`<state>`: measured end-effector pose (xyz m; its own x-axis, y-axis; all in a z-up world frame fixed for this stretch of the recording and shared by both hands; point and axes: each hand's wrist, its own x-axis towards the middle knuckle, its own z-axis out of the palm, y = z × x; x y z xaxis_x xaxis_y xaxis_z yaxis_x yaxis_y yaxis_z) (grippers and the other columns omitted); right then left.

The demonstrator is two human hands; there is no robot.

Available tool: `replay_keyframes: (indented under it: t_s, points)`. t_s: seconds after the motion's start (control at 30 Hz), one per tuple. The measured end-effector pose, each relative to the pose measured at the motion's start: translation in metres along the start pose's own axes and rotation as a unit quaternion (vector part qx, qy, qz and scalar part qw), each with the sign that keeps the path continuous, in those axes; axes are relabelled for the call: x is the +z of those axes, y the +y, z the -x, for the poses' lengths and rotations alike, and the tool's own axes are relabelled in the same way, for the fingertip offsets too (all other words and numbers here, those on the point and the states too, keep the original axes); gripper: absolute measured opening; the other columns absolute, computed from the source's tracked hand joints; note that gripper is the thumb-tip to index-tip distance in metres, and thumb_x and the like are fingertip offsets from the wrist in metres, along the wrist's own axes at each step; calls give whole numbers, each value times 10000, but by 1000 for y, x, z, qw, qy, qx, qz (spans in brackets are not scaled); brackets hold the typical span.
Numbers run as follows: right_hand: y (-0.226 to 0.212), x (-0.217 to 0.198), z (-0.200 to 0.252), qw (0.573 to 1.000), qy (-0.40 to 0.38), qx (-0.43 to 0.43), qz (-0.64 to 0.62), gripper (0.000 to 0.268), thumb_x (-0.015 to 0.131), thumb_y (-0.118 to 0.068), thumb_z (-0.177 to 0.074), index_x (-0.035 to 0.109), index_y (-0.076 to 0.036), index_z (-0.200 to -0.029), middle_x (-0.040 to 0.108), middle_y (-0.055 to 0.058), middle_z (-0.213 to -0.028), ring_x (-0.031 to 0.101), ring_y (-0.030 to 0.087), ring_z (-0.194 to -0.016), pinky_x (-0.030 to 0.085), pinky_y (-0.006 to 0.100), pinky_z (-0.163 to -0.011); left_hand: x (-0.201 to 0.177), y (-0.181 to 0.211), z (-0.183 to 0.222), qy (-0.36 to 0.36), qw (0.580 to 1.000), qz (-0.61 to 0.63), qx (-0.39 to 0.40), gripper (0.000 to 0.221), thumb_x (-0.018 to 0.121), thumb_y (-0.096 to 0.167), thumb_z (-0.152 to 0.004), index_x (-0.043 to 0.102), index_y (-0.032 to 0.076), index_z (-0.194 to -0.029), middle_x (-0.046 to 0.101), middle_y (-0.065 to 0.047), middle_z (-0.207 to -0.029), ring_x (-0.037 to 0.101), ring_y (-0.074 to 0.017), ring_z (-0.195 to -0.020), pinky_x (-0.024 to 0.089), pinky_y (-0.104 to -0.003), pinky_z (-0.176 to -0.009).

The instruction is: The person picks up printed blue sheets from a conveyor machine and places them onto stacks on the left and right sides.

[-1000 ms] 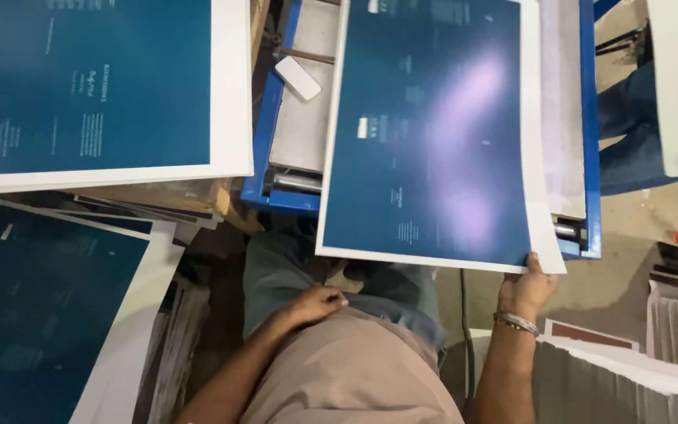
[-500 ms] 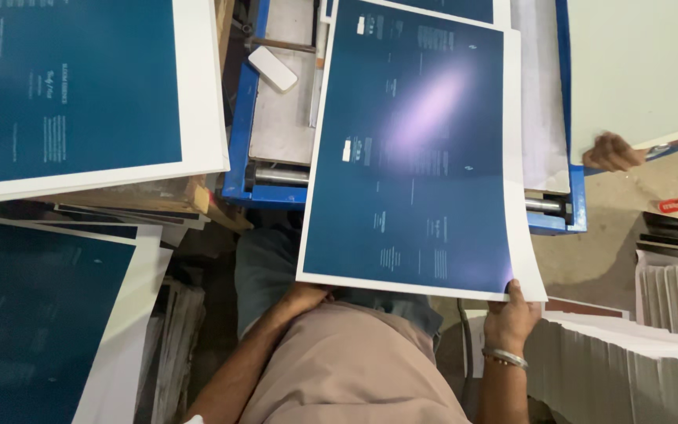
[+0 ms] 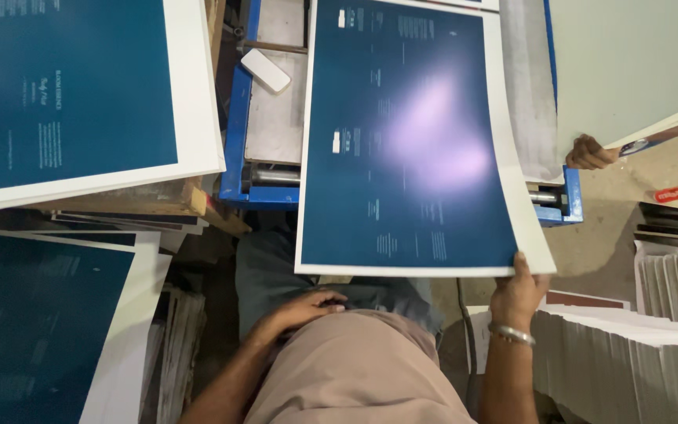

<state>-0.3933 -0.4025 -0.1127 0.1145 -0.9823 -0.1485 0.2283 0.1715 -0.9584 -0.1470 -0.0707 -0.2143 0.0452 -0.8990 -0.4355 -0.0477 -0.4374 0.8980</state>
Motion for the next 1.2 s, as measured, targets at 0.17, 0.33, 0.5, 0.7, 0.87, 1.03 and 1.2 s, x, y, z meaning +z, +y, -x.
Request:
replay_keyframes:
  t_s: [0.17, 0.33, 0.5, 0.7, 0.87, 1.03, 1.2]
  points:
    - [12, 26, -43, 1000, -13, 15, -9, 297, 583, -67, -1051, 541, -8, -1339, 664, 123, -1214, 719, 246, -1014, 653, 384, -808, -32, 89, 67, 88, 980, -177, -3, 519, 670, 440, -928, 634, 115, -1331, 660, -127, -1297, 621, -277, -1210, 510, -387, -999]
    - [31, 47, -71, 998, -43, 39, -29, 321, 559, -87, -1041, 541, -15, -1353, 675, 144, -1237, 730, 282, -1032, 670, 430, -814, -84, 170, 141, 390, 849, -300, 195, 370, 724, 327, -953, 712, 100, -1245, 711, -124, -1283, 650, -259, -1231, 532, -416, -1053]
    - [38, 47, -83, 993, -58, 98, 28, 306, 566, -210, -1057, 533, -22, -1297, 653, 152, -1128, 704, 332, -941, 644, 442, -731, -159, 222, 175, 540, 630, -543, 127, 460, 779, 357, -896, 716, 31, -1214, 667, -221, -1339, 597, -371, -1276, 448, -504, -1070]
    - [59, 15, -77, 984, -112, 136, 11, 305, 559, -277, -1077, 534, -42, -1271, 680, 136, -1100, 696, 288, -977, 596, 405, -815, -193, 222, 179, 534, 593, -602, 27, 548, 795, 388, -931, 703, 39, -1344, 682, -171, -1390, 623, -338, -1309, 468, -487, -1120]
    - [79, -4, -50, 976, -130, 177, 15, 322, 553, -264, -1068, 570, -23, -1280, 698, 127, -1093, 696, 268, -972, 584, 389, -836, -199, 205, 184, 526, 632, -567, 35, 458, 798, 318, -906, 735, 79, -1291, 720, -118, -1342, 663, -296, -1213, 508, -452, -1046]
    - [79, 16, -24, 969, -152, 197, 4, 311, 549, -227, -1061, 571, -8, -1280, 694, 154, -1098, 711, 295, -946, 593, 406, -805, -226, 222, 203, 501, 684, -526, 71, 318, 763, 291, -1007, 754, 102, -1262, 737, -115, -1249, 677, -279, -1083, 531, -444, -935]
    - [46, 76, 17, 949, -251, 191, 16, 320, 547, -209, -1085, 550, 20, -1309, 694, 178, -1155, 708, 292, -991, 599, 412, -832, -238, 242, 209, 633, 635, -404, 180, 176, 677, 181, -1054, 777, 63, -1138, 747, -100, -975, 630, -266, -832, 485, -459, -796]
